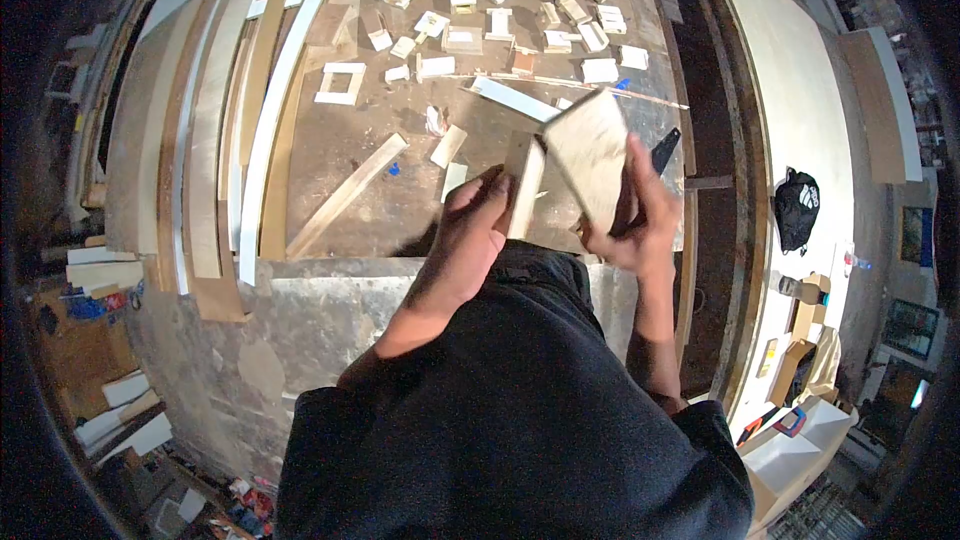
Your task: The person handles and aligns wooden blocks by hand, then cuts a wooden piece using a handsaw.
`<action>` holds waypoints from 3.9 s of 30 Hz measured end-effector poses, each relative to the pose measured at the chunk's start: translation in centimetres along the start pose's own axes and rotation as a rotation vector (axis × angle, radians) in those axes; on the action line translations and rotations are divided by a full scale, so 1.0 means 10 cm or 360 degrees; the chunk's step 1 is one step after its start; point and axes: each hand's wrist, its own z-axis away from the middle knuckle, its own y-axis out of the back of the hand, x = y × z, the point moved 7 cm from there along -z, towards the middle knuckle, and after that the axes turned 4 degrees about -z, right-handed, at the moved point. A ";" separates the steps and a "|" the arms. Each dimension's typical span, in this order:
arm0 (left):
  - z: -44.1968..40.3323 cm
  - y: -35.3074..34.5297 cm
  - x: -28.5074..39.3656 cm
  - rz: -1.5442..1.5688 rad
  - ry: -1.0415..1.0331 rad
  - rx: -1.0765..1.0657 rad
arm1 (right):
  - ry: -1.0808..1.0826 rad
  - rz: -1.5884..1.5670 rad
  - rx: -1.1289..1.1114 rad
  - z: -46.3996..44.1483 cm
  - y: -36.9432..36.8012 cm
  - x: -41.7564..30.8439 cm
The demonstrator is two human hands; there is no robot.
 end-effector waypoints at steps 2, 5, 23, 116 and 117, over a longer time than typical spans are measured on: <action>-0.02 0.02 -0.06 0.0273 0.0039 -0.0039 | -0.0149 0.0002 0.0059 -0.09 0.07 -0.05; -0.01 -0.02 -0.02 0.0218 -0.0119 -0.0028 | 0.0084 -0.0556 -0.0096 0.12 -0.06 -0.13; 0.05 -0.09 0.22 0.0212 -0.0014 -0.0352 | -0.0355 -0.0943 0.0071 0.19 -0.14 -0.12; 0.00 -0.15 0.44 -0.0520 -0.0475 0.0150 | -0.0640 -0.0837 -0.0362 0.34 -0.32 -0.34; 0.00 -0.14 0.41 -0.0536 -0.0414 0.0151 | -0.0704 -0.0996 -0.0154 0.33 -0.25 -0.32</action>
